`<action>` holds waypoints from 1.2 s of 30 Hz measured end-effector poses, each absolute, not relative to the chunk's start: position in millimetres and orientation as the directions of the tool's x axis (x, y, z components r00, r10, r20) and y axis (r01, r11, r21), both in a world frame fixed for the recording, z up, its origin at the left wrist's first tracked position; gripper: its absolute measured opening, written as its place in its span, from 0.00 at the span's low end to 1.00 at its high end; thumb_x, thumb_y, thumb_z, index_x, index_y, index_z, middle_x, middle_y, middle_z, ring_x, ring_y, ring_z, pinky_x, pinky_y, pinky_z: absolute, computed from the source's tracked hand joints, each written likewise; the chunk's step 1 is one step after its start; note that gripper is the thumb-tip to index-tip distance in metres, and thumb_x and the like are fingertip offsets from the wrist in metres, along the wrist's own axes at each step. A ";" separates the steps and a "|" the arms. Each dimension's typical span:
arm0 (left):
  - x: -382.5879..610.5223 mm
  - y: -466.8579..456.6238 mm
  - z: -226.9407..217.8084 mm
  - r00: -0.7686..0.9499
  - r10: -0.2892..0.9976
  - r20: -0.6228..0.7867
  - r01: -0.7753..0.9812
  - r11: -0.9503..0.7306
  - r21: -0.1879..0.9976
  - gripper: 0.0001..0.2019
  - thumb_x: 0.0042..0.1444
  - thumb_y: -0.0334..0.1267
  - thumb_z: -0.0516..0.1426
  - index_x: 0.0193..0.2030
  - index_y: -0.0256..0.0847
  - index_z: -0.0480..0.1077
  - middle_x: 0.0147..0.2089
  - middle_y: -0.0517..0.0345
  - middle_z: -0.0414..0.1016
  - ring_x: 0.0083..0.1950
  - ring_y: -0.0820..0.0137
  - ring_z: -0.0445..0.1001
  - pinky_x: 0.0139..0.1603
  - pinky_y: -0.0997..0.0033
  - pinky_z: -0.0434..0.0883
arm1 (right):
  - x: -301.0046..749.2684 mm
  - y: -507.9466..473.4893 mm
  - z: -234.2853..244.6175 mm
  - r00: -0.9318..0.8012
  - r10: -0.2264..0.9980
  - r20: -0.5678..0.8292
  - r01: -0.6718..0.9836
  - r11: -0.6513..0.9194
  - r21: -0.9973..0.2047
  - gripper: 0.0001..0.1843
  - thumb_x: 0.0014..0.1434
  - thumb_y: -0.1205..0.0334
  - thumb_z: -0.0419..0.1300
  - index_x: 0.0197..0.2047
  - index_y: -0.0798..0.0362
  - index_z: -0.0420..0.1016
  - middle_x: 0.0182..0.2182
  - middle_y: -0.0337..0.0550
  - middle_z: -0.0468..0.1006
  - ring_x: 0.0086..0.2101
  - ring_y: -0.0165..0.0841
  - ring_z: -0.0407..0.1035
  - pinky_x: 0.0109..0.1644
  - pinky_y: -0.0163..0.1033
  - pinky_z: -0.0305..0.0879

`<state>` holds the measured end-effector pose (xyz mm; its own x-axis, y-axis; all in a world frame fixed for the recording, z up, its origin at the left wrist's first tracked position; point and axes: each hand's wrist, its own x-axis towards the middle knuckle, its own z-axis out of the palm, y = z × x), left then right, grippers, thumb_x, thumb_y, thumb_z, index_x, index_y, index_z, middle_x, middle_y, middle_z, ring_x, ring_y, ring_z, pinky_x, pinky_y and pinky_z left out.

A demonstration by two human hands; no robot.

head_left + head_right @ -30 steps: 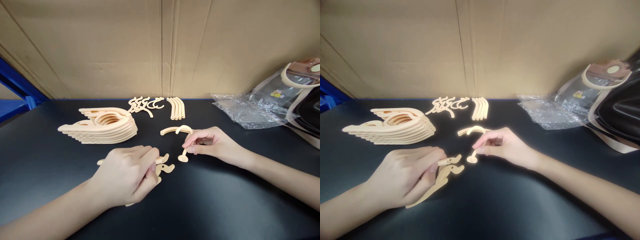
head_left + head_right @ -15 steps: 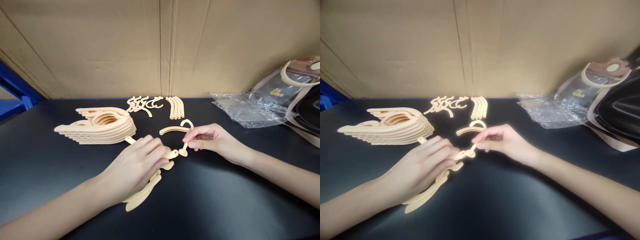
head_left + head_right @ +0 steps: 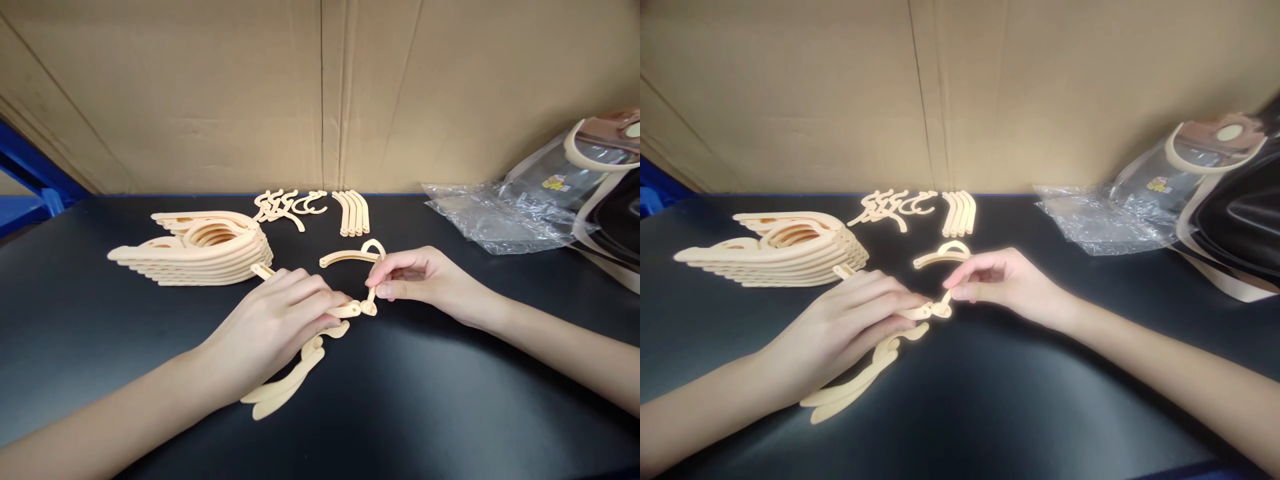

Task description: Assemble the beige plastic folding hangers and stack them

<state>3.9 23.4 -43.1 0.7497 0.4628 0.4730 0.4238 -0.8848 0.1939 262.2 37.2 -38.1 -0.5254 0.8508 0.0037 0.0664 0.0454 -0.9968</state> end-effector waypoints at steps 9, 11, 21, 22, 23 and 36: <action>7.6 17.3 -42.1 0.780 0.360 0.512 0.349 -0.929 0.122 0.10 0.68 0.30 0.53 0.52 0.39 0.71 0.40 0.59 0.77 0.39 0.72 0.70 0.40 0.69 0.64 | 257.3 37.3 -40.4 -0.476 0.879 0.021 0.163 0.112 -0.980 0.08 0.55 0.56 0.70 0.38 0.49 0.84 0.33 0.37 0.83 0.35 0.31 0.76 0.44 0.38 0.71; 12.3 10.6 -40.6 0.790 0.321 0.523 0.303 -0.945 0.122 0.11 0.67 0.28 0.54 0.54 0.37 0.71 0.40 0.58 0.77 0.39 0.72 0.70 0.42 0.69 0.65 | 255.4 37.0 -40.9 -0.510 0.859 0.040 0.198 0.163 -0.967 0.07 0.56 0.57 0.70 0.36 0.50 0.84 0.33 0.37 0.83 0.34 0.30 0.76 0.42 0.36 0.70; 4.4 22.1 -38.5 0.749 0.380 0.542 0.422 -0.905 0.050 0.07 0.69 0.31 0.52 0.48 0.34 0.69 0.42 0.55 0.78 0.39 0.68 0.71 0.38 0.67 0.64 | 259.5 37.3 -41.7 -0.439 0.897 0.057 0.103 0.113 -0.988 0.06 0.57 0.59 0.70 0.40 0.45 0.85 0.33 0.35 0.83 0.31 0.25 0.73 0.34 0.29 0.69; 4.5 22.4 -38.2 0.753 0.382 0.536 0.428 -0.903 0.043 0.07 0.68 0.30 0.52 0.48 0.34 0.69 0.41 0.55 0.78 0.39 0.68 0.72 0.38 0.67 0.64 | 260.0 37.8 -42.8 -0.424 0.904 0.060 0.084 0.105 -0.991 0.07 0.57 0.60 0.70 0.40 0.44 0.85 0.32 0.35 0.83 0.30 0.24 0.73 0.33 0.28 0.68; 5.0 22.0 -37.9 0.758 0.381 0.529 0.431 -0.902 0.032 0.06 0.68 0.30 0.52 0.48 0.34 0.69 0.41 0.55 0.78 0.38 0.68 0.72 0.38 0.67 0.64 | 260.4 38.2 -43.6 -0.417 0.907 0.064 0.061 0.098 -0.993 0.07 0.57 0.60 0.70 0.41 0.44 0.84 0.32 0.34 0.83 0.30 0.23 0.73 0.32 0.27 0.67; 6.1 21.7 -40.7 0.764 0.351 0.542 0.418 -0.909 0.000 0.07 0.68 0.31 0.53 0.49 0.34 0.69 0.40 0.56 0.78 0.38 0.69 0.71 0.38 0.66 0.64 | 262.4 38.0 -40.2 -0.517 0.856 0.020 0.056 0.057 -0.997 0.07 0.58 0.60 0.69 0.41 0.44 0.85 0.33 0.36 0.84 0.34 0.26 0.76 0.40 0.31 0.71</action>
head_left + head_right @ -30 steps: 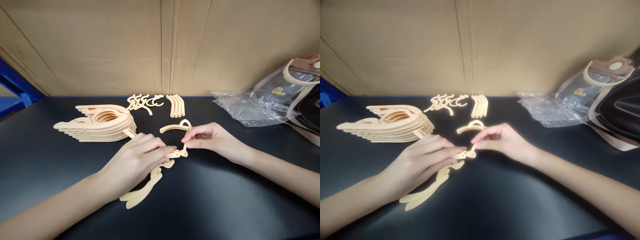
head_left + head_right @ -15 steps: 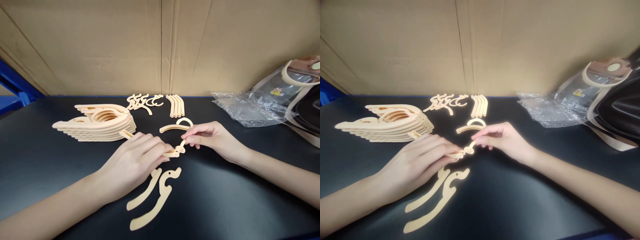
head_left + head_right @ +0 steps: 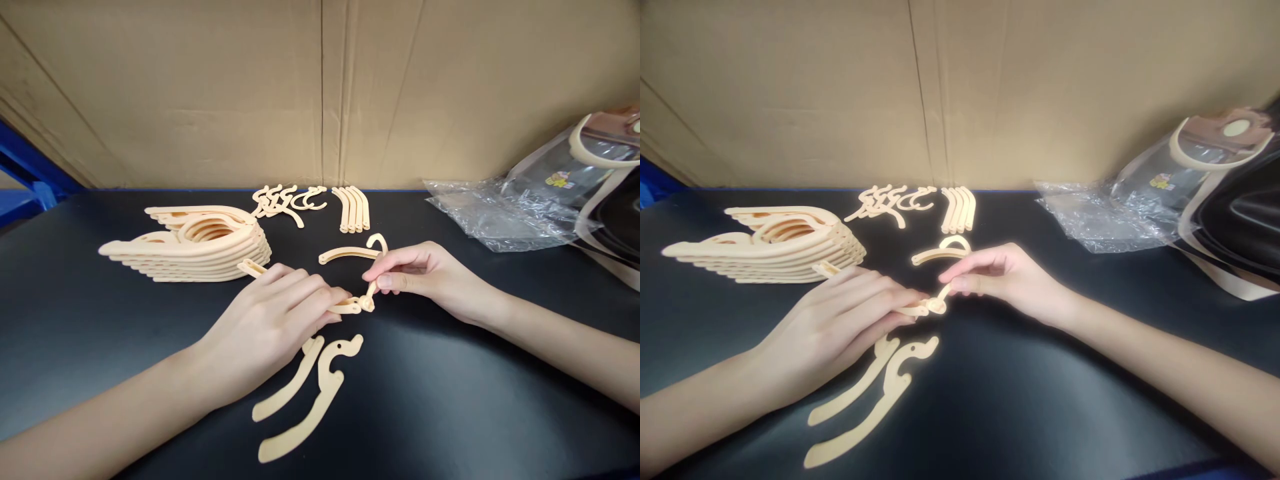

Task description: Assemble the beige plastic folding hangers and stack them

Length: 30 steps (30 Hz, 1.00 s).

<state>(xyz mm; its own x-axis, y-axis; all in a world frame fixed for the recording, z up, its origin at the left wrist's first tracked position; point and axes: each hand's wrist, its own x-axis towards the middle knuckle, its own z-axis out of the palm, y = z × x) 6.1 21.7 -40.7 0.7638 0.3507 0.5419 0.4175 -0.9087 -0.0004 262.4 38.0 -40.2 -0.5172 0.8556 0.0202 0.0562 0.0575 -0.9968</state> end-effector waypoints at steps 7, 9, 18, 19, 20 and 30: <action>3.7 21.0 -41.0 0.766 0.353 0.537 0.405 -0.914 0.023 0.08 0.69 0.30 0.52 0.50 0.34 0.70 0.42 0.56 0.78 0.39 0.69 0.71 0.41 0.66 0.63 | 259.9 34.6 -36.7 -0.503 0.864 0.002 0.134 0.080 -0.988 0.07 0.57 0.57 0.69 0.40 0.47 0.85 0.32 0.37 0.84 0.34 0.29 0.77 0.41 0.34 0.72; 3.4 21.6 -42.1 0.765 0.353 0.538 0.405 -0.914 0.023 0.09 0.69 0.29 0.52 0.51 0.34 0.70 0.41 0.56 0.78 0.40 0.69 0.71 0.42 0.66 0.63 | 258.5 32.9 -35.7 -0.485 0.875 0.010 0.155 0.098 -0.983 0.08 0.57 0.55 0.69 0.40 0.47 0.84 0.32 0.37 0.83 0.34 0.30 0.77 0.42 0.35 0.72; 3.3 21.1 -43.3 0.770 0.354 0.531 0.423 -0.906 -0.010 0.12 0.69 0.27 0.49 0.54 0.33 0.69 0.39 0.56 0.77 0.38 0.69 0.70 0.39 0.67 0.61 | 253.8 25.2 -32.3 -0.401 0.912 0.084 0.247 0.196 -0.949 0.09 0.58 0.53 0.67 0.38 0.49 0.83 0.34 0.37 0.83 0.36 0.32 0.78 0.46 0.36 0.73; 3.5 20.7 -43.5 0.771 0.352 0.530 0.427 -0.904 -0.021 0.12 0.69 0.27 0.48 0.53 0.33 0.70 0.39 0.56 0.77 0.38 0.69 0.69 0.39 0.67 0.60 | 253.7 24.4 -32.6 -0.399 0.912 0.094 0.258 0.210 -0.943 0.09 0.59 0.53 0.67 0.38 0.49 0.83 0.34 0.37 0.83 0.37 0.32 0.78 0.46 0.36 0.73; 3.8 20.4 -43.8 0.772 0.351 0.530 0.433 -0.901 -0.034 0.12 0.69 0.27 0.48 0.53 0.32 0.70 0.39 0.56 0.77 0.37 0.69 0.69 0.39 0.67 0.60 | 253.7 23.6 -33.0 -0.396 0.912 0.106 0.268 0.226 -0.937 0.09 0.59 0.54 0.67 0.38 0.49 0.83 0.34 0.37 0.83 0.36 0.31 0.78 0.46 0.36 0.72; 7.2 20.1 -36.7 0.801 0.346 0.488 0.473 -0.866 -0.163 0.15 0.69 0.27 0.46 0.52 0.30 0.72 0.34 0.55 0.76 0.34 0.68 0.70 0.34 0.66 0.61 | 249.5 17.4 -36.7 -0.351 0.919 0.181 0.316 0.298 -0.900 0.10 0.62 0.54 0.64 0.38 0.50 0.82 0.33 0.39 0.81 0.32 0.31 0.73 0.37 0.36 0.71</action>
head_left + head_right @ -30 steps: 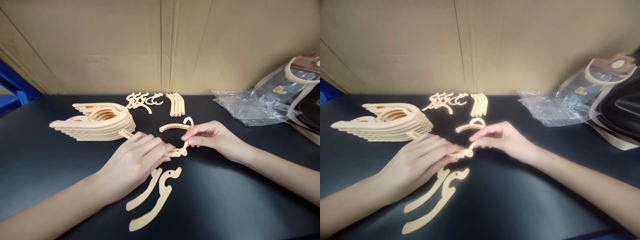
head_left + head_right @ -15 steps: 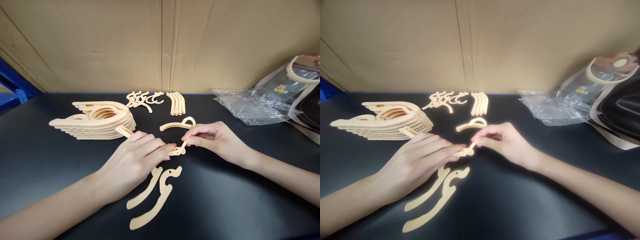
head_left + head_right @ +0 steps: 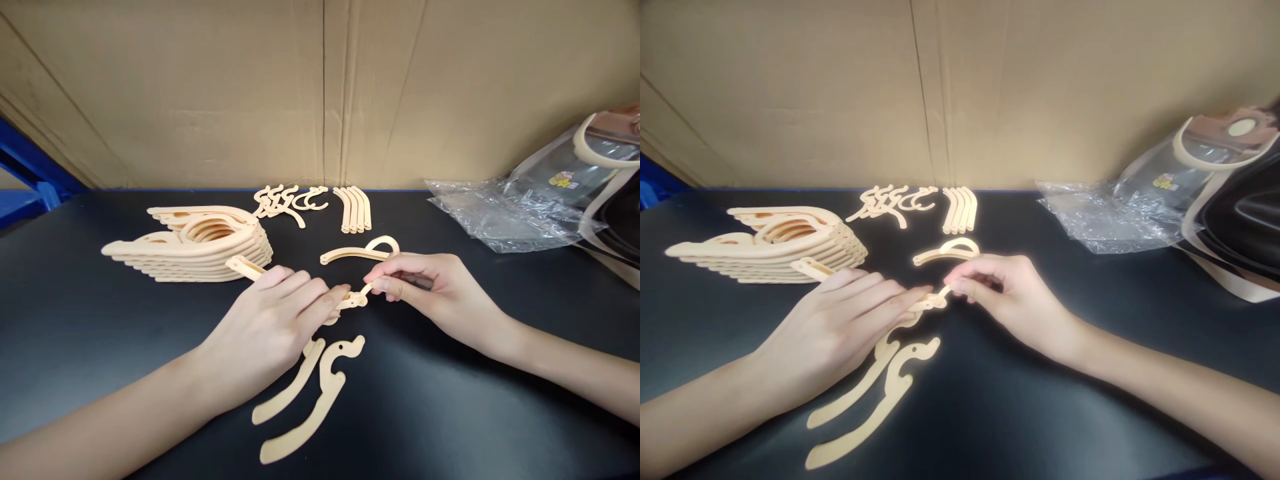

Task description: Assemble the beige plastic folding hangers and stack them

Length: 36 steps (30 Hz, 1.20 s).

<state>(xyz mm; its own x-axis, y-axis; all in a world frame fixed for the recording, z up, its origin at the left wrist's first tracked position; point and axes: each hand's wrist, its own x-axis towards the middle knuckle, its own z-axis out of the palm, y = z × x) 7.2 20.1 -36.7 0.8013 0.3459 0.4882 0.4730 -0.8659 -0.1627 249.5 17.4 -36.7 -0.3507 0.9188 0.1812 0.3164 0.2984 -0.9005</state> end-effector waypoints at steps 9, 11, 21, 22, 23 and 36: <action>10.9 17.4 -34.6 0.809 0.357 0.467 0.509 -0.823 -0.252 0.17 0.70 0.27 0.43 0.52 0.29 0.72 0.33 0.55 0.77 0.32 0.69 0.71 0.34 0.67 0.63 | 245.7 14.2 -37.1 -0.299 0.941 0.160 0.368 0.268 -0.890 0.09 0.63 0.57 0.63 0.36 0.50 0.81 0.27 0.35 0.78 0.26 0.26 0.69 0.32 0.32 0.68; 10.6 17.7 -35.3 0.810 0.355 0.466 0.508 -0.823 -0.256 0.17 0.70 0.26 0.43 0.52 0.29 0.72 0.34 0.54 0.78 0.32 0.69 0.71 0.34 0.66 0.63 | 245.1 13.8 -36.4 -0.293 0.943 0.156 0.369 0.263 -0.892 0.09 0.63 0.57 0.63 0.36 0.51 0.81 0.27 0.36 0.78 0.25 0.26 0.69 0.31 0.32 0.68; 9.8 17.9 -37.2 0.812 0.387 0.436 0.520 -0.820 -0.241 0.15 0.69 0.27 0.47 0.55 0.30 0.70 0.36 0.54 0.78 0.35 0.68 0.73 0.35 0.66 0.63 | 243.1 14.4 -39.6 -0.326 0.939 0.108 0.277 0.204 -0.939 0.11 0.63 0.54 0.62 0.38 0.52 0.81 0.29 0.38 0.78 0.22 0.25 0.68 0.30 0.34 0.70; 10.0 17.9 -37.2 0.811 0.386 0.441 0.521 -0.820 -0.240 0.14 0.69 0.27 0.47 0.55 0.31 0.71 0.36 0.54 0.78 0.35 0.67 0.73 0.34 0.66 0.63 | 243.1 15.1 -39.8 -0.339 0.934 0.114 0.270 0.213 -0.939 0.11 0.64 0.54 0.62 0.38 0.52 0.81 0.30 0.38 0.79 0.23 0.25 0.69 0.30 0.34 0.70; 10.3 17.8 -37.0 0.808 0.382 0.449 0.519 -0.822 -0.235 0.14 0.69 0.28 0.48 0.54 0.31 0.71 0.35 0.54 0.78 0.34 0.67 0.73 0.33 0.66 0.62 | 243.3 15.5 -39.4 -0.357 0.926 0.127 0.268 0.231 -0.935 0.11 0.64 0.54 0.62 0.38 0.51 0.81 0.30 0.38 0.79 0.24 0.26 0.70 0.32 0.34 0.71; 0.7 10.6 -27.1 0.492 0.845 0.210 0.427 -0.444 0.788 0.10 0.66 0.40 0.54 0.53 0.46 0.65 0.27 0.68 0.70 0.21 0.77 0.69 0.15 0.82 0.66 | 267.4 35.2 -44.0 -0.412 0.799 0.438 0.653 0.594 -0.470 0.12 0.69 0.61 0.55 0.54 0.47 0.71 0.47 0.43 0.79 0.44 0.36 0.74 0.49 0.43 0.72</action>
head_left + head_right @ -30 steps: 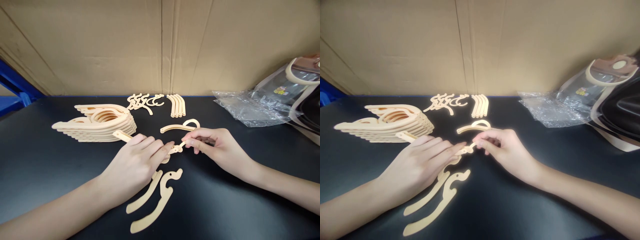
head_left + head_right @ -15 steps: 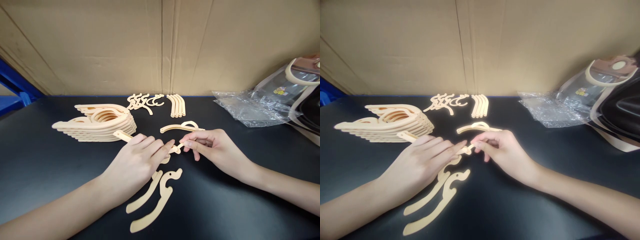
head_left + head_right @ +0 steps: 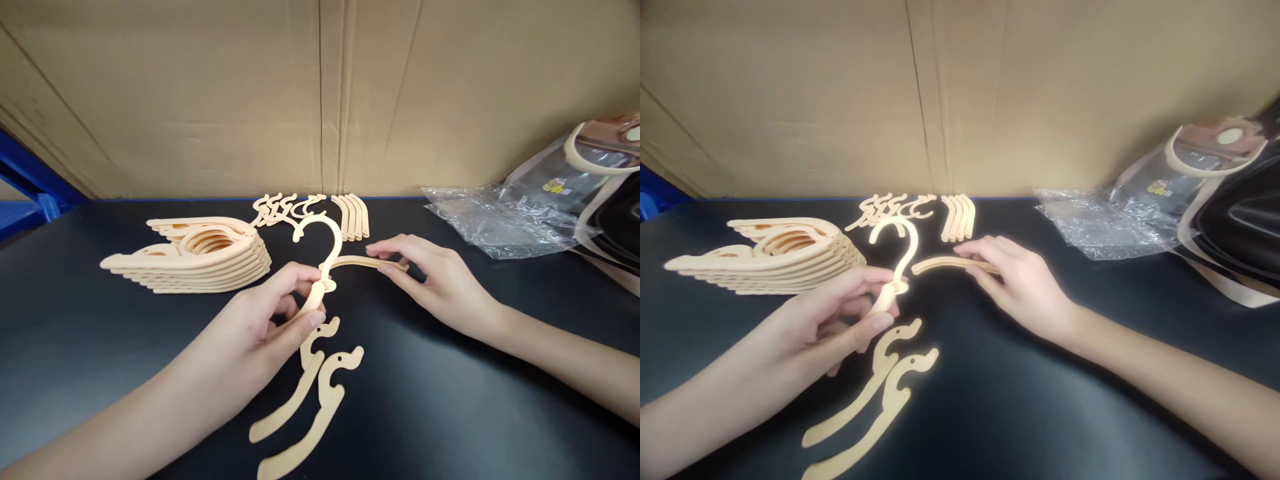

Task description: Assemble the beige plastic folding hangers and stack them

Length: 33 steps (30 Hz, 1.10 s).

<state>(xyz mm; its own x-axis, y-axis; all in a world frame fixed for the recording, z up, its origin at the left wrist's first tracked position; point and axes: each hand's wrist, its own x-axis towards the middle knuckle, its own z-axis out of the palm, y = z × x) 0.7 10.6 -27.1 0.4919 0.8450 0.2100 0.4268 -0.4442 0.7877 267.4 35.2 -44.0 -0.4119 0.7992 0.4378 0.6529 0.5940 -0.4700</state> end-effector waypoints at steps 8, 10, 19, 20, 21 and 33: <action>-3.0 20.1 -37.3 0.600 0.800 -0.014 0.123 -0.075 0.990 0.12 0.66 0.35 0.53 0.55 0.43 0.62 0.45 0.51 0.76 0.30 0.71 0.78 0.23 0.73 0.78 | 268.1 43.0 -48.1 -0.594 0.721 0.357 0.677 0.688 -0.262 0.21 0.65 0.76 0.47 0.56 0.51 0.69 0.48 0.47 0.77 0.45 0.40 0.71 0.53 0.51 0.70; -3.7 21.6 -37.8 0.598 0.802 -0.017 0.073 -0.034 0.997 0.14 0.66 0.37 0.54 0.58 0.42 0.63 0.43 0.51 0.76 0.30 0.71 0.78 0.23 0.73 0.78 | 266.5 40.9 -47.3 -0.610 0.713 0.345 0.674 0.696 -0.246 0.23 0.63 0.79 0.46 0.55 0.52 0.68 0.47 0.49 0.76 0.44 0.40 0.69 0.52 0.51 0.69; -3.4 23.5 -29.6 0.533 0.825 -0.191 0.067 0.183 0.981 0.12 0.68 0.46 0.52 0.44 0.41 0.70 0.30 0.61 0.73 0.27 0.73 0.77 0.30 0.74 0.79 | 263.6 32.5 -42.6 -0.682 0.663 0.310 0.619 0.748 -0.238 0.21 0.62 0.79 0.43 0.51 0.57 0.70 0.39 0.47 0.76 0.35 0.35 0.70 0.37 0.38 0.67; -2.7 23.8 -29.0 0.521 0.831 -0.197 0.062 0.192 0.979 0.11 0.68 0.46 0.53 0.44 0.41 0.71 0.31 0.60 0.73 0.27 0.73 0.76 0.30 0.74 0.79 | 263.8 31.4 -41.8 -0.677 0.668 0.309 0.622 0.744 -0.245 0.19 0.64 0.77 0.43 0.51 0.57 0.70 0.38 0.46 0.76 0.34 0.34 0.71 0.35 0.37 0.65; -2.0 24.1 -28.4 0.509 0.837 -0.199 0.053 0.200 0.978 0.11 0.67 0.45 0.53 0.44 0.40 0.71 0.33 0.59 0.74 0.27 0.73 0.76 0.29 0.73 0.79 | 263.9 30.3 -41.1 -0.662 0.680 0.316 0.631 0.733 -0.255 0.17 0.66 0.74 0.44 0.50 0.56 0.71 0.37 0.44 0.77 0.33 0.33 0.71 0.34 0.37 0.64; 4.6 21.3 -15.1 0.443 0.791 -0.421 0.019 0.462 0.887 0.11 0.58 0.46 0.64 0.39 0.41 0.75 0.25 0.62 0.75 0.22 0.74 0.75 0.21 0.80 0.76 | 256.9 23.8 -42.2 -0.740 0.485 0.466 0.528 0.848 -0.044 0.17 0.72 0.58 0.50 0.47 0.58 0.78 0.29 0.40 0.74 0.27 0.30 0.65 0.32 0.38 0.60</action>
